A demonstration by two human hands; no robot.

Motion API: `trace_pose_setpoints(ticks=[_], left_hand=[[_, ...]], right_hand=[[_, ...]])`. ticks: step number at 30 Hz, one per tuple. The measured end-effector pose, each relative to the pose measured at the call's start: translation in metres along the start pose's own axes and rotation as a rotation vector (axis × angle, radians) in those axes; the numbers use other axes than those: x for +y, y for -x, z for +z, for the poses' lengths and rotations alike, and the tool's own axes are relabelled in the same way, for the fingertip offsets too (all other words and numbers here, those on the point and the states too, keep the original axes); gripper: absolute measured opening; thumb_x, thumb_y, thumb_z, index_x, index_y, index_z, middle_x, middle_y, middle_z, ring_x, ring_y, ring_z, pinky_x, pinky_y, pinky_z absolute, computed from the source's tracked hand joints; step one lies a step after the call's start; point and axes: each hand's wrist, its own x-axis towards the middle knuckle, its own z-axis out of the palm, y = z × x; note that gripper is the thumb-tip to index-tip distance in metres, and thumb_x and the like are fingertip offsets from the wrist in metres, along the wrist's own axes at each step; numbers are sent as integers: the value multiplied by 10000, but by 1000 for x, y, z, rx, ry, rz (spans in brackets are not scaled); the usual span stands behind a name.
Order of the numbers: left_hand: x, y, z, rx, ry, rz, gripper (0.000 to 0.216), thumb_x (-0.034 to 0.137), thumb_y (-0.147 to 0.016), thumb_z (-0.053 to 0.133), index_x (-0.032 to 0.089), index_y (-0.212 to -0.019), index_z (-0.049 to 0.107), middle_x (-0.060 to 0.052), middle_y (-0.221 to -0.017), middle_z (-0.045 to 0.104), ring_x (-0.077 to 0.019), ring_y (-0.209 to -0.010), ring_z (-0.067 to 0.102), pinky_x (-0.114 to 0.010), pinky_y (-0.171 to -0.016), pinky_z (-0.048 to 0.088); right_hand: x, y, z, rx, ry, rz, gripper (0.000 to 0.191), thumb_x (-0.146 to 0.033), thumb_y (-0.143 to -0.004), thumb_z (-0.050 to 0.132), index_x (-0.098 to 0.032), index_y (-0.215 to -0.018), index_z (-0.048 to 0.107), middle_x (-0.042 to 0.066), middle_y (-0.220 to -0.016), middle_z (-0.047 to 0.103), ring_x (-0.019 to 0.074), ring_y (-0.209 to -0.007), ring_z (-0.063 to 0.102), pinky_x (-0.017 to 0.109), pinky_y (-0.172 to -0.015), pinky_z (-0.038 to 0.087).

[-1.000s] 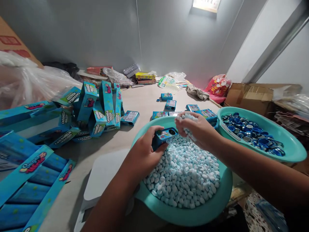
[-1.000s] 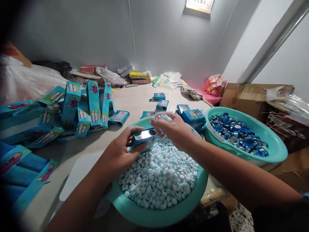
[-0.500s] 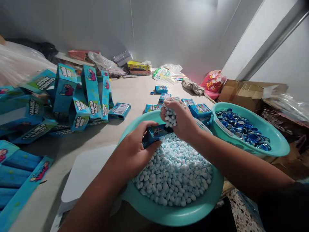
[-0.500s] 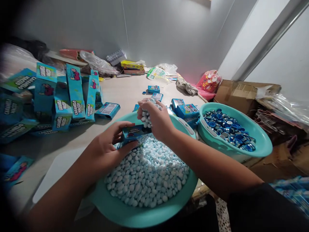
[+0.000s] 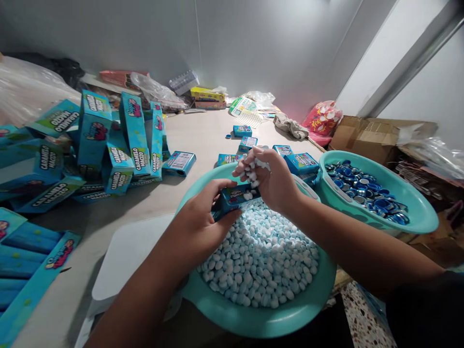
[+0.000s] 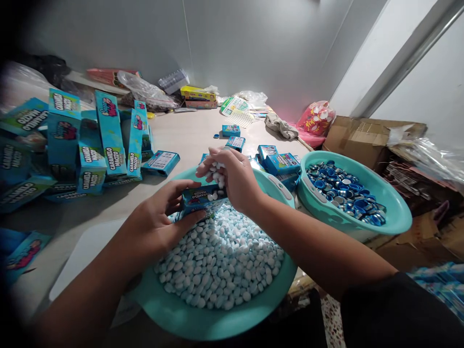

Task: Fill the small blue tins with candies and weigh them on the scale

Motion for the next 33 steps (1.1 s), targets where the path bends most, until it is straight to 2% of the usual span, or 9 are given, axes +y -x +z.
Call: trace_pose_setpoints(ticks=[3, 5, 10, 12, 15, 19, 22, 25, 33], left_hand=[[0, 0, 0, 14, 4, 10, 438, 382, -888, 674, 300, -1300, 551, -41, -1222, 647, -247, -1061, 646, -334, -841, 568], [0, 0, 0, 17, 2, -1, 438, 391, -890, 673, 302, -1300, 549, -39, -1217, 647, -242, -1042, 647, -318, -797, 568], [1, 0, 0, 20, -28, -38, 441, 402, -883, 682, 339, -1297, 545, -13, -1148, 666, -222, -946, 662, -294, -690, 548], [2, 0, -1, 20, -44, -55, 434, 401, -881, 684, 349, -1291, 551, -7, -1133, 666, -214, -924, 661, -285, -661, 537], [3, 0, -1, 24, -49, -61, 418, 397, -881, 683, 346, -1277, 557, -7, -1154, 654, -207, -934, 652, -276, -650, 529], [3, 1, -1, 38, -69, -77, 426, 410, -876, 682, 345, -1276, 549, -6, -1115, 654, -190, -848, 647, -278, -623, 516], [4, 1, -1, 40, -72, -83, 420, 418, -885, 667, 326, -1278, 551, -17, -1077, 656, -172, -778, 630, -274, -602, 511], [8, 0, -2, 30, -43, -96, 396, 392, -892, 657, 315, -1267, 554, -15, -1061, 656, -165, -787, 627, -267, -619, 519], [11, -2, -1, 3, -45, -186, 434, 395, -876, 660, 315, -1285, 538, -30, -1062, 659, -225, -900, 668, -326, -695, 557]], right_hand=[[-3, 3, 0, -32, 28, 30, 345, -558, -814, 537, -223, -737, 508, 36, -775, 566, 191, -825, 597, 340, -786, 506], [-3, 4, -1, -44, 3, 39, 363, -561, -820, 554, -218, -709, 510, 37, -794, 579, 187, -833, 604, 332, -795, 507], [-2, 7, -4, -57, -47, -35, 332, -485, -870, 581, -204, -695, 562, 30, -770, 613, 162, -751, 609, 300, -706, 493], [-4, 8, -8, -69, 47, -79, 364, -491, -906, 555, -203, -686, 587, 26, -722, 618, 157, -718, 602, 297, -687, 489], [-13, 12, -15, -129, 342, -152, 377, -475, -921, 585, -194, -674, 631, 20, -679, 635, 138, -666, 574, 286, -660, 469], [-22, 15, -23, -151, 626, -268, 238, -396, -919, 632, -200, -794, 682, 15, -774, 666, 141, -725, 582, 290, -662, 459], [-24, 12, -28, -333, 750, -364, 161, -357, -925, 641, -218, -957, 717, 34, -944, 686, 169, -870, 612, 316, -758, 485], [-22, 10, -31, -483, 855, -437, 194, -347, -930, 646, -224, -1055, 729, 61, -1040, 680, 192, -960, 618, 351, -851, 488], [-26, 14, -37, -492, 977, -404, 137, -334, -907, 664, -224, -920, 745, 43, -942, 694, 175, -837, 629, 327, -774, 483]])
